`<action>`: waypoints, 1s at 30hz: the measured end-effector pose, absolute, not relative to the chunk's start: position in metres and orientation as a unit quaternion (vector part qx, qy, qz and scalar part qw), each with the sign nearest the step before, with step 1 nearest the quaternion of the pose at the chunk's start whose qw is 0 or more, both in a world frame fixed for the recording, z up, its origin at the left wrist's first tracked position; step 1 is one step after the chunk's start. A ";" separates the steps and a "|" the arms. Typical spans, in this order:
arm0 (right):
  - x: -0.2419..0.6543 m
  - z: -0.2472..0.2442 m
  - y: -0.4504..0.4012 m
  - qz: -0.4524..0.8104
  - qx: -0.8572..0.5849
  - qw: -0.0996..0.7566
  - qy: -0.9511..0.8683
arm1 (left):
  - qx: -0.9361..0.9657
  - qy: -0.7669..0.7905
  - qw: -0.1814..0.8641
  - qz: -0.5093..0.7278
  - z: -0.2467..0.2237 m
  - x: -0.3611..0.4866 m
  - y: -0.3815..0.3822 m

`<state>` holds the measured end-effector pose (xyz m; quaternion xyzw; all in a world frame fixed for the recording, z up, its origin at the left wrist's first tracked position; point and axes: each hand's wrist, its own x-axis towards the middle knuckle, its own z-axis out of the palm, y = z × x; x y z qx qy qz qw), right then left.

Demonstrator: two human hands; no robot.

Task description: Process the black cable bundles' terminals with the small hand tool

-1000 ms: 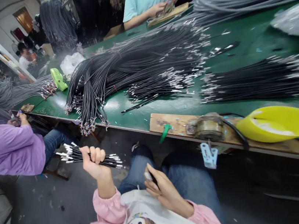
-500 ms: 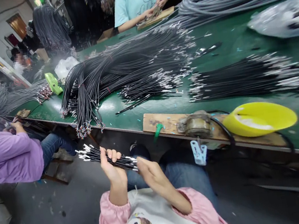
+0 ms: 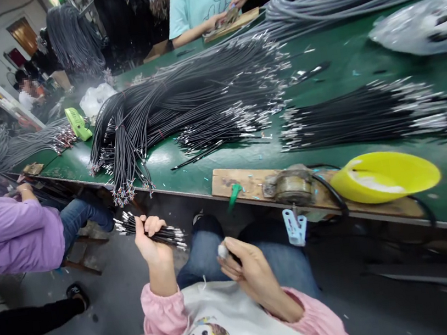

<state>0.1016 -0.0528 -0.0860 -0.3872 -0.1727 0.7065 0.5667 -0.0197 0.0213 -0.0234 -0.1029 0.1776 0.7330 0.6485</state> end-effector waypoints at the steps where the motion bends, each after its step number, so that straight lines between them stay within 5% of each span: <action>1: 0.101 -0.084 -0.051 0.735 -0.368 0.546 -0.159 | -0.088 0.181 0.652 0.731 -0.023 -0.017 0.019; 7: 0.090 -0.083 -0.043 0.782 -0.322 0.492 -0.208 | 0.007 0.169 0.654 0.737 -0.027 -0.003 0.006; 15: 0.090 -0.073 -0.034 0.576 -0.402 0.525 -0.481 | -0.002 0.178 0.672 0.719 -0.033 0.002 0.000; 22: 0.080 -0.088 -0.048 0.815 -0.279 0.445 -0.244 | -0.128 0.164 0.734 0.647 -0.036 0.008 -0.002; 30: 0.104 -0.092 -0.066 0.833 -0.257 0.467 -0.152 | -0.090 0.156 0.657 0.732 -0.032 -0.015 0.019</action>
